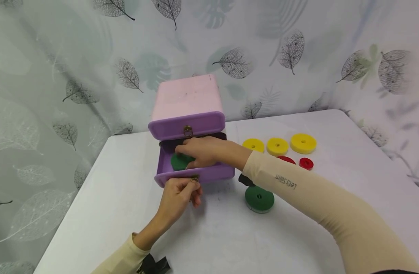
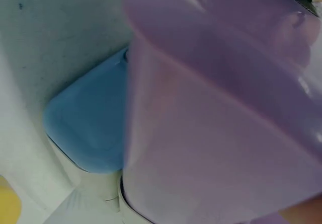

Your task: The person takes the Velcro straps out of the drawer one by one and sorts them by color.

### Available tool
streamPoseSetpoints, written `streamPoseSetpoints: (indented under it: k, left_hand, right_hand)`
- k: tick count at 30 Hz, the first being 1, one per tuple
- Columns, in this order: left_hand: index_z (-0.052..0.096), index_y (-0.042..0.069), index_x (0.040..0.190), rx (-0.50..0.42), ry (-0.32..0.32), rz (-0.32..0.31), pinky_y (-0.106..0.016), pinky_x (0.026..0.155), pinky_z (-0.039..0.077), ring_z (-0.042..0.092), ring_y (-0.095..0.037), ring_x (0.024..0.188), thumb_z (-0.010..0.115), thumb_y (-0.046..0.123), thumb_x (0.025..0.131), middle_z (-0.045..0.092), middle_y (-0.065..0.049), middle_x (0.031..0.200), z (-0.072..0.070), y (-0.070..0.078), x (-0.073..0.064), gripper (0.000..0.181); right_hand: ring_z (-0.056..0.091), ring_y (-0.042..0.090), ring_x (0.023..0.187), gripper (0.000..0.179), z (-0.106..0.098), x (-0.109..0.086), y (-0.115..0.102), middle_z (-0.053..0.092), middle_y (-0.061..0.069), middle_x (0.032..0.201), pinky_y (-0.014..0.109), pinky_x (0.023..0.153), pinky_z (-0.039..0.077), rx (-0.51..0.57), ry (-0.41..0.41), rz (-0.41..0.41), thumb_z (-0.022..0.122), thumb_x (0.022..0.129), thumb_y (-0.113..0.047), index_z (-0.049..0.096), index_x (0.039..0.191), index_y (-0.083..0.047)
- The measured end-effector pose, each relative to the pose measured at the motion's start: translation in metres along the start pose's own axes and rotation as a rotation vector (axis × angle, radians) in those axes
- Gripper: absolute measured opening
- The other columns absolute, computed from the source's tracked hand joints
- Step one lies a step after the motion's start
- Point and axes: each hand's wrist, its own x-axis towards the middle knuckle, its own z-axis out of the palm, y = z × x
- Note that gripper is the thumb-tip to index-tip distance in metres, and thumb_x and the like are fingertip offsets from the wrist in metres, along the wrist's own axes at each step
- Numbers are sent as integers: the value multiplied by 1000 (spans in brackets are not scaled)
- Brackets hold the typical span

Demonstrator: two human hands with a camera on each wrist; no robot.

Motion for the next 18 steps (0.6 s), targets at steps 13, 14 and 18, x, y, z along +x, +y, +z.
streamPoseSetpoints:
  k: [13, 14, 18]
  left_hand:
    - [71, 10, 67, -19, -7, 4, -52, 49, 54, 63, -18, 46, 58, 6, 96, 63, 3, 54, 0, 0, 0, 32]
    - [71, 10, 67, -17, -9, 6, -52, 49, 54, 63, -18, 46, 58, 6, 96, 63, 3, 54, 0, 0, 0, 32]
    - [70, 11, 67, -16, -8, 15, -50, 48, 54, 64, -18, 46, 57, 6, 97, 63, 3, 54, 0, 0, 1, 32]
  right_hand:
    - [54, 20, 129, 60, -17, -12, -11, 55, 1, 148, 41, 94, 50, 42, 96, -49, 77, 96, -34, 56, 148, -14]
    - [53, 21, 130, 60, -19, -14, -13, 56, 1, 147, 42, 94, 50, 36, 103, -47, 77, 96, -34, 56, 148, -14]
    - [52, 20, 132, 60, -26, -20, -18, 56, 1, 146, 42, 92, 51, 16, 123, -40, 78, 95, -35, 57, 147, -15]
